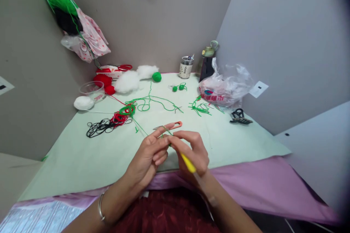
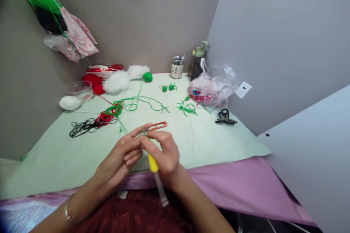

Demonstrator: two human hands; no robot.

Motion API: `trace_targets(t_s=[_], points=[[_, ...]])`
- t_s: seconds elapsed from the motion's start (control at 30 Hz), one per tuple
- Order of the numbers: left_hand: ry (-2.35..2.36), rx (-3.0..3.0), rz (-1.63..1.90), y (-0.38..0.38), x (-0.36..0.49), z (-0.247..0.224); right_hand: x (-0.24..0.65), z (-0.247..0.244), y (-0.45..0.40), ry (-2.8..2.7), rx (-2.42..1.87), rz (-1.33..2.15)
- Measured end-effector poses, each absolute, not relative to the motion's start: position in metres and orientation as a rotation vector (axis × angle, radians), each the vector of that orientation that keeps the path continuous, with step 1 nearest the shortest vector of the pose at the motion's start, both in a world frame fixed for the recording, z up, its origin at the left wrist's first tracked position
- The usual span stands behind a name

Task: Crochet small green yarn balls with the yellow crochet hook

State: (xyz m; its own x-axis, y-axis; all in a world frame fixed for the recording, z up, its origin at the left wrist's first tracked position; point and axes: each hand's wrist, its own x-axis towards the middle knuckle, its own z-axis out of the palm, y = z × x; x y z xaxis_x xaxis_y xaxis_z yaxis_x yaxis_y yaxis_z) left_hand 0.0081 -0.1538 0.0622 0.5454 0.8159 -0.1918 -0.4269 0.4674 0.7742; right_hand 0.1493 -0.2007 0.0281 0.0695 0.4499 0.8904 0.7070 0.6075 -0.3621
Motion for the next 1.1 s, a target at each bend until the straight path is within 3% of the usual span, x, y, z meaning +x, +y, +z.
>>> trace_targets(t_s=[0.2,0.4,0.63,0.83,1.1], points=[[0.579,0.779,0.83,-0.152,0.002,0.069,0.151,0.049,-0.204,-1.199,-0.926,0.367],[0.621,0.928,0.949,-0.159,0.007,0.066,0.148,0.047,-0.198,-1.276,-0.959,0.334],[0.517,0.686,0.768,-0.153,0.008,0.064,0.151,0.036,-0.202,-1.575,-0.981,-0.209],[0.583,0.728,0.877,-0.15,0.005,0.067,0.153,0.047,-0.2,-1.152,-0.958,0.385],[0.678,1.056,0.963,-0.157,0.004,0.064,0.155,0.041,-0.195,-1.09,-0.906,0.617]])
